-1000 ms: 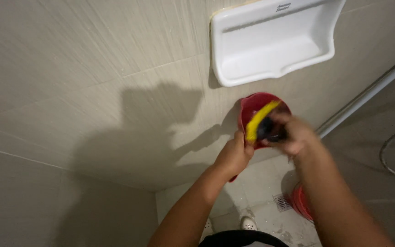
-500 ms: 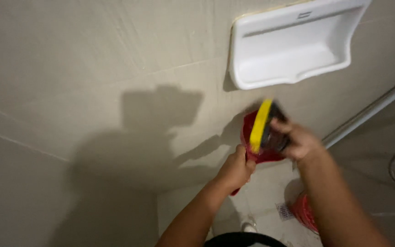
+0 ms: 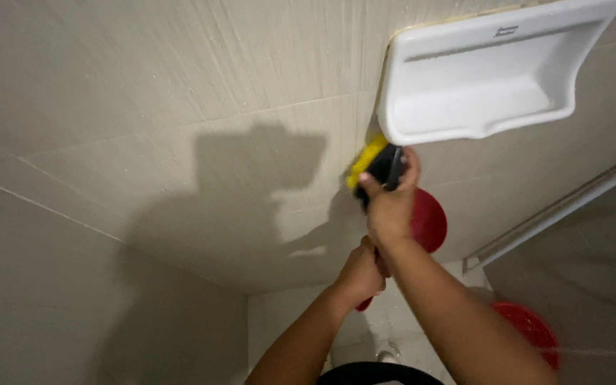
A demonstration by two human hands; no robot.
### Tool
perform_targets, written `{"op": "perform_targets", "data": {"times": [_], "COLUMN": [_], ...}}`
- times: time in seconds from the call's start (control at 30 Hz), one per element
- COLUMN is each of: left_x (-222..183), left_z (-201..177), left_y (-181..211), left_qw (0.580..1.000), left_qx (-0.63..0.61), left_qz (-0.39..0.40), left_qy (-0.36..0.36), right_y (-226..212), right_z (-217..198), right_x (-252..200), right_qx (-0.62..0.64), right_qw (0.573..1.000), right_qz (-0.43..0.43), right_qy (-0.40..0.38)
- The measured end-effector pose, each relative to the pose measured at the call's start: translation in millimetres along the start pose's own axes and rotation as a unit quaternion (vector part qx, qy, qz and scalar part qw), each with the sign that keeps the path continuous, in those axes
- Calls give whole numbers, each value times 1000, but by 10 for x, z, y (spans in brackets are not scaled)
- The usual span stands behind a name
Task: Cleaning a tiled bathroom wall using a scrub brush and rinsing with water from a scoop.
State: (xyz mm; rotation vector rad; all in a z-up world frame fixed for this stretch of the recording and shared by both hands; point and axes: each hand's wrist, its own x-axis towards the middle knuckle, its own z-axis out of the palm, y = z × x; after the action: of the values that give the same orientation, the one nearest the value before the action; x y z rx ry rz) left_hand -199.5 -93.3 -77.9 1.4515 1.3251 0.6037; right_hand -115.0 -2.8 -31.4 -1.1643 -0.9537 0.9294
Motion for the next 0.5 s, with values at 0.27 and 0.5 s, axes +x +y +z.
{"op": "perform_targets", "data": {"times": [0.27,0.5], "left_x": [-87,-196], "left_z": [-34,8], "left_y": [125,164], "left_qw": [997,990], "left_qx": [-54,-34], "left_qz": [-55,-105], "left_qy": [0,84], "right_y": [-380,-304], "right_z": [-729,-1071], "right_x": [511,505], "right_qx": [175,306], "right_qw": [976,910], "right_qz": [84,213], "right_qy": [99,182]}}
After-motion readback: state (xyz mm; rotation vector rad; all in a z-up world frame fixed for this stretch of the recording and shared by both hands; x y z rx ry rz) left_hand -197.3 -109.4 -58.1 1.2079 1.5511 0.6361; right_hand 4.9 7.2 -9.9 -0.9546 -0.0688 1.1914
